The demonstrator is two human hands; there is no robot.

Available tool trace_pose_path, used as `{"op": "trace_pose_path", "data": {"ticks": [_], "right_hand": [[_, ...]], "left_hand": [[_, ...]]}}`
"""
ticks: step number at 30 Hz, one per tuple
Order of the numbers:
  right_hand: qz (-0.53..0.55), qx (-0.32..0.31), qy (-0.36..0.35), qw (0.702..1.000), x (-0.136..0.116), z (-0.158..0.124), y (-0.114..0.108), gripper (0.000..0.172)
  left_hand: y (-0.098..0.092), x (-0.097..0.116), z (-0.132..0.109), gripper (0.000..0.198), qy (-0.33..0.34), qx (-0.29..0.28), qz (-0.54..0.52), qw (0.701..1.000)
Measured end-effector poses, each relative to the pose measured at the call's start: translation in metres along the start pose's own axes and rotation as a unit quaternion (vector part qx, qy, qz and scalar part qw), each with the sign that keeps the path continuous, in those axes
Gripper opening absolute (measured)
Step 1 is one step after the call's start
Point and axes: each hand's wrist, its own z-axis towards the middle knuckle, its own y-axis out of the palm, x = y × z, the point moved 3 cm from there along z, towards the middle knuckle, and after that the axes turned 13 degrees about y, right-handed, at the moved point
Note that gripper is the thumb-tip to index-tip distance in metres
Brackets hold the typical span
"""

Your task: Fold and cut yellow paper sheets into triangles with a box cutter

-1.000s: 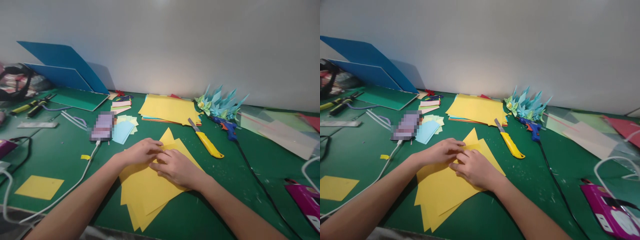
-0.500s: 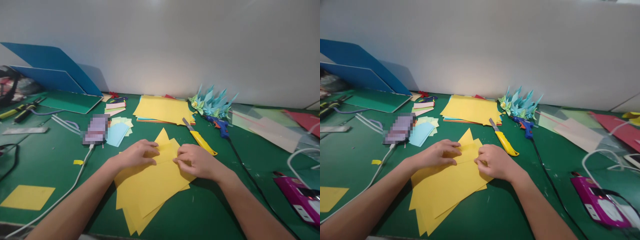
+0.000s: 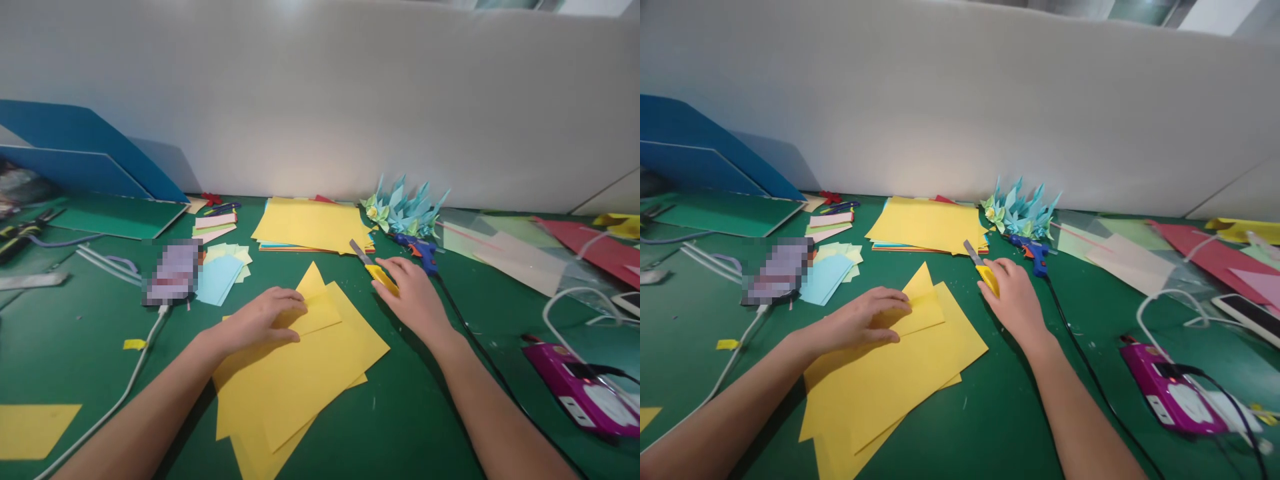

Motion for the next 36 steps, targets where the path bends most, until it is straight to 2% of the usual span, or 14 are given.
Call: {"op": "trace_pose_path", "data": {"ticks": [4,8,10,15,20,23,28,31,33,36], "right_hand": [[-0.016,-0.042,0.08,0.996,0.016,0.002,0.016,0.045],[0.005,-0.043,0.112,0.993,0.021,0.002,0.021,0.045],[0.02,-0.034,0.095,0.995,0.019,0.001,0.018,0.044],[0.038,-0.028,-0.008,0.999,-0.002,-0.006,0.006,0.031],[-0.032,-0.084,-0.118,0.989,-0.02,-0.01,0.005,0.037],[-0.042,-0.133,-0.175,0.975,-0.024,-0.011,0.006,0.034],[-0.003,-0.178,-0.172,0.969,-0.025,-0.012,0.005,0.029],[0.008,-0.186,-0.167,0.968,-0.026,-0.012,0.005,0.03],[0.007,-0.188,-0.169,0.968,-0.025,-0.012,0.007,0.031],[0.008,-0.189,-0.164,0.968,-0.021,-0.013,0.011,0.034]], "left_hand": [[-0.001,0.003,0.0,0.038,-0.004,-0.002,0.001,1.0],[-0.003,0.007,0.0,0.042,0.009,0.014,0.014,1.0],[-0.004,0.008,-0.001,0.043,0.003,0.018,0.016,1.0],[-0.006,0.008,-0.002,0.04,0.001,0.014,0.027,1.0],[-0.007,0.005,-0.004,0.039,0.041,0.033,0.061,0.997],[-0.009,0.002,-0.006,0.037,0.04,0.039,0.079,0.995],[-0.014,0.0,-0.006,0.03,0.014,0.028,0.101,0.994],[-0.014,-0.001,-0.005,0.027,0.028,0.02,0.107,0.994],[-0.012,-0.002,-0.004,0.026,0.039,0.012,0.09,0.995],[-0.01,-0.003,-0.004,0.029,0.021,-0.004,0.055,0.998]]}}
